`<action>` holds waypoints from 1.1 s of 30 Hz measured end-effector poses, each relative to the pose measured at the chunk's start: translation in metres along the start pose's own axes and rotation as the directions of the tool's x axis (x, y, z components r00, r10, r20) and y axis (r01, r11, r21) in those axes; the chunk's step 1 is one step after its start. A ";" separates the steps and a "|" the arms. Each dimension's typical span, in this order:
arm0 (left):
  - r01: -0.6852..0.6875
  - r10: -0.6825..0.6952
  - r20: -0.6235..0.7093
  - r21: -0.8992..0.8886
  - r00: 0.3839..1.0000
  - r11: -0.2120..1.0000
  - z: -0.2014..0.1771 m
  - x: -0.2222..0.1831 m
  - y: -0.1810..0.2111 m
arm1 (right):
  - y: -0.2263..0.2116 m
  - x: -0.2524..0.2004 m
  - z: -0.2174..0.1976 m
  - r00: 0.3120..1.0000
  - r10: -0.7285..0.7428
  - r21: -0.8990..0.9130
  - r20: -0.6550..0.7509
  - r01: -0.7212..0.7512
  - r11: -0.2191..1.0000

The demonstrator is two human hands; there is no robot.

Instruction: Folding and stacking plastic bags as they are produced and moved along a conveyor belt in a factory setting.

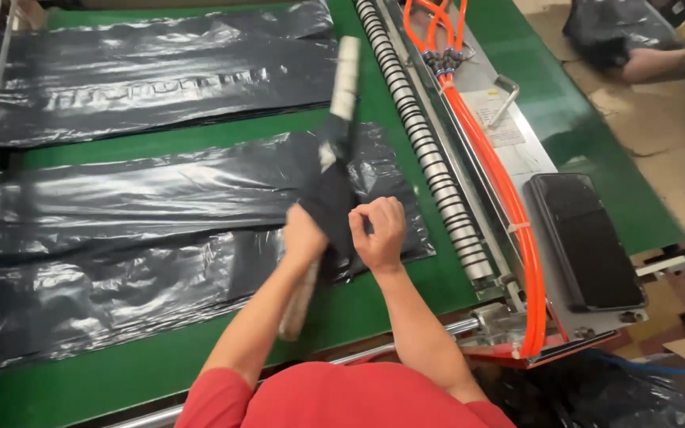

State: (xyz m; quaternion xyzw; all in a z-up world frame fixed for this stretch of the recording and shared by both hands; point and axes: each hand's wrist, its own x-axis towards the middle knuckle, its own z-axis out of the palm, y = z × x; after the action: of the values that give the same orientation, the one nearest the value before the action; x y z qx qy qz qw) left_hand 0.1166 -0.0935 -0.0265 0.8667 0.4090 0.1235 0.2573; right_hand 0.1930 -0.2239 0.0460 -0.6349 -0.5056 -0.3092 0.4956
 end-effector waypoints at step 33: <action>0.250 -0.097 -0.778 0.079 0.621 0.965 -0.274 -0.104 -0.251 | -0.020 0.002 0.008 0.945 0.142 0.032 0.293 -0.158 0.987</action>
State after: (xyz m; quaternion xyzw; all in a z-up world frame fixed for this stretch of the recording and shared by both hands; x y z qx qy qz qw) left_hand -0.2274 0.0546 0.0652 0.7077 0.5706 0.4166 -0.0090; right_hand 0.1740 -0.2155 0.0513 -0.6961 -0.5315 -0.1601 0.4554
